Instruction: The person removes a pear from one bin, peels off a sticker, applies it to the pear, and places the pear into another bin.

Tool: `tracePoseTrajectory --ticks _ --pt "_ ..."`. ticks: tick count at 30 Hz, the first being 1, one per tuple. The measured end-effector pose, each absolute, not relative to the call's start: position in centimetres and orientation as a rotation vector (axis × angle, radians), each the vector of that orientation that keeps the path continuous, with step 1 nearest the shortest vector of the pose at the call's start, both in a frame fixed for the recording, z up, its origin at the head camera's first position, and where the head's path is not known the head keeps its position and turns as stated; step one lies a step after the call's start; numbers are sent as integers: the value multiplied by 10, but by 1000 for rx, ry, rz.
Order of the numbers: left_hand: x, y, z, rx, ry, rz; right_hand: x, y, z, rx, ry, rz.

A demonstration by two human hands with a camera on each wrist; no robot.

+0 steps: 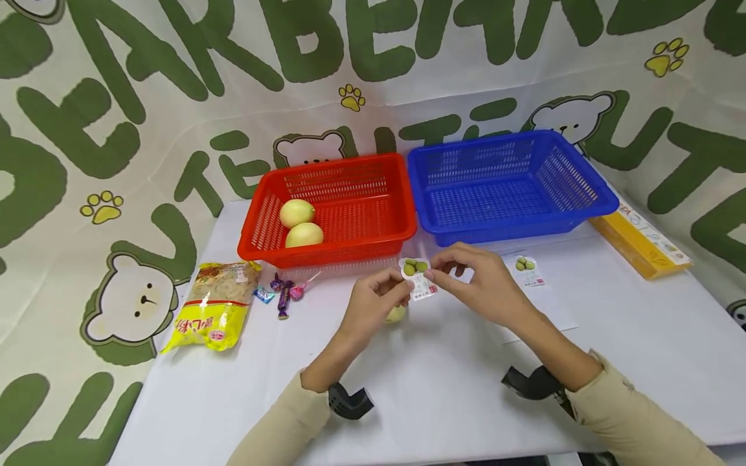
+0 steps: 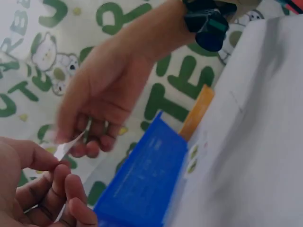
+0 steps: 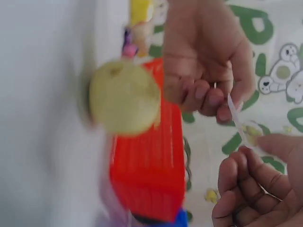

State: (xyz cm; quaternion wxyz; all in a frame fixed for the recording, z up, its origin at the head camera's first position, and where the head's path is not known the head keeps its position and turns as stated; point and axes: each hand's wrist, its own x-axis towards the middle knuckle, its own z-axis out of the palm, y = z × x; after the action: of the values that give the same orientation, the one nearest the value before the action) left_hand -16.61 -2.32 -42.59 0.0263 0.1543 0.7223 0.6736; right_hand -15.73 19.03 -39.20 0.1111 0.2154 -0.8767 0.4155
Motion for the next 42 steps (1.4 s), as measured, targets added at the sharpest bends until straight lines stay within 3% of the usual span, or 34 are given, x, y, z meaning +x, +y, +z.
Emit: tracePoseTrajectory --ticks 12,29,35,42 --pt "-181 -52 -424 474 2474 1942 -176 162 -396 356 -2736 1674" --pt "-192 -73 -447 632 3009 1403 -193 138 -435 462 -2830 1486" --pt "-190 -77 -450 520 2945 1236 -192 136 -436 480 -2829 1484" --pt "-188 -80 -457 406 2670 1369 -190 138 -445 575 -2861 1712"
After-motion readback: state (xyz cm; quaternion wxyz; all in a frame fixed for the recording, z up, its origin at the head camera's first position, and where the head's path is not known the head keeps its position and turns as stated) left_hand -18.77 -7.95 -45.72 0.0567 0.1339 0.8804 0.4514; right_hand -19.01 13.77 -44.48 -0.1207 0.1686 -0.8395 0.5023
